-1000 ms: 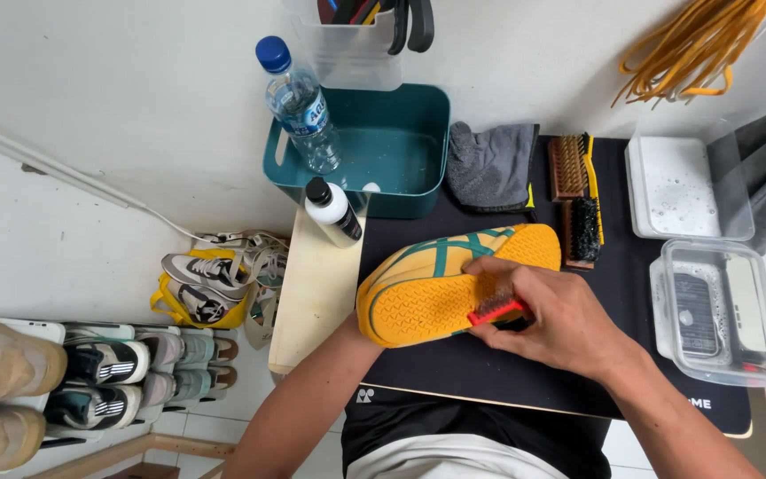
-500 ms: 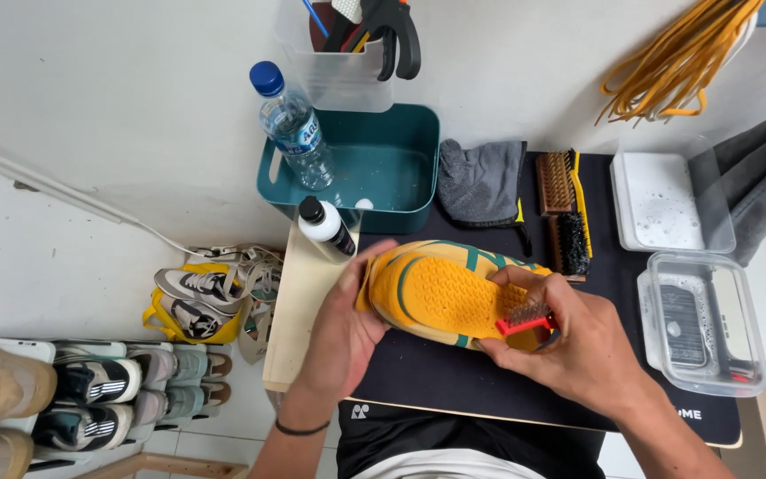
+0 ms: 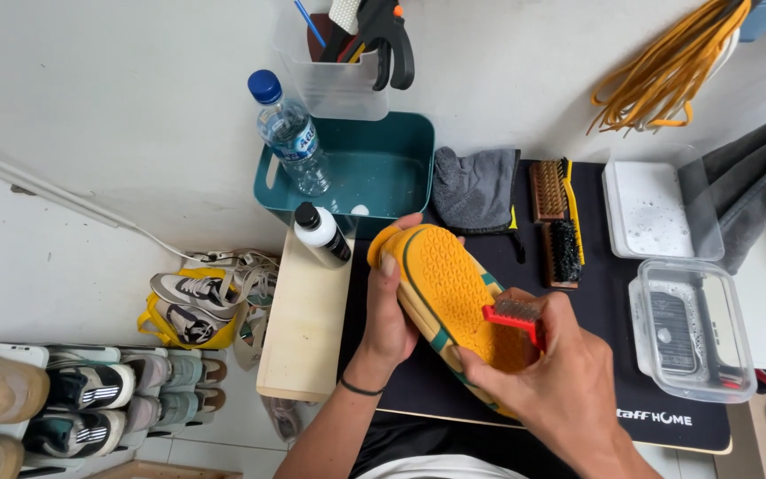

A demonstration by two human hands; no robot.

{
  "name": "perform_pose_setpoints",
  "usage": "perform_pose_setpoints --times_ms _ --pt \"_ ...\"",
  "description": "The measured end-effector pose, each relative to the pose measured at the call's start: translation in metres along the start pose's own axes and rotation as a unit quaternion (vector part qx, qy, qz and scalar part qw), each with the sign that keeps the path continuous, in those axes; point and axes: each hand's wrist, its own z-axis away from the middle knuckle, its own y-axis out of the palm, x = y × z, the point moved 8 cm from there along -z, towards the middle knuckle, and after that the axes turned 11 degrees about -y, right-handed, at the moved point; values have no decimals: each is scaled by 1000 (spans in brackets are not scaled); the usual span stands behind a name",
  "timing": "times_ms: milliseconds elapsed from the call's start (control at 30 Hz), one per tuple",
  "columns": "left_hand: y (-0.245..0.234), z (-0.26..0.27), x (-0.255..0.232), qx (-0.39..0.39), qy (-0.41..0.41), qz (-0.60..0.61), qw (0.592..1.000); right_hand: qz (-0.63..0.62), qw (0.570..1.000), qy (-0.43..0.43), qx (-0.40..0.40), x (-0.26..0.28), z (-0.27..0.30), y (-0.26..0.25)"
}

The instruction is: The person holds a yellow and green sneaker and scrubs the sole with a red toothbrush. They repeatedly dip the brush into a container of soapy water and continue scrubbing the textured bottom of the shoe.

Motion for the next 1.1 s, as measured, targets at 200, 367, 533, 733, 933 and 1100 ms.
perform_pose_setpoints --times_ms 200,367,533,733,933,1100 --pt "-15 -17 28 -82 -99 -2 992 91 995 47 -12 -10 8 13" --pt "-5 -29 45 12 -167 87 982 83 995 45 -19 -17 8 18" --pt "-12 -33 73 8 -287 63 956 -194 978 44 -62 -24 -2 10" --pt "-2 -47 75 78 -263 68 959 -232 963 124 -57 -52 -3 9" --pt "15 -54 84 186 -273 105 938 -250 956 151 -41 -62 -3 10" --pt "16 -58 92 196 -294 109 929 -232 960 156 -30 -68 0 10"
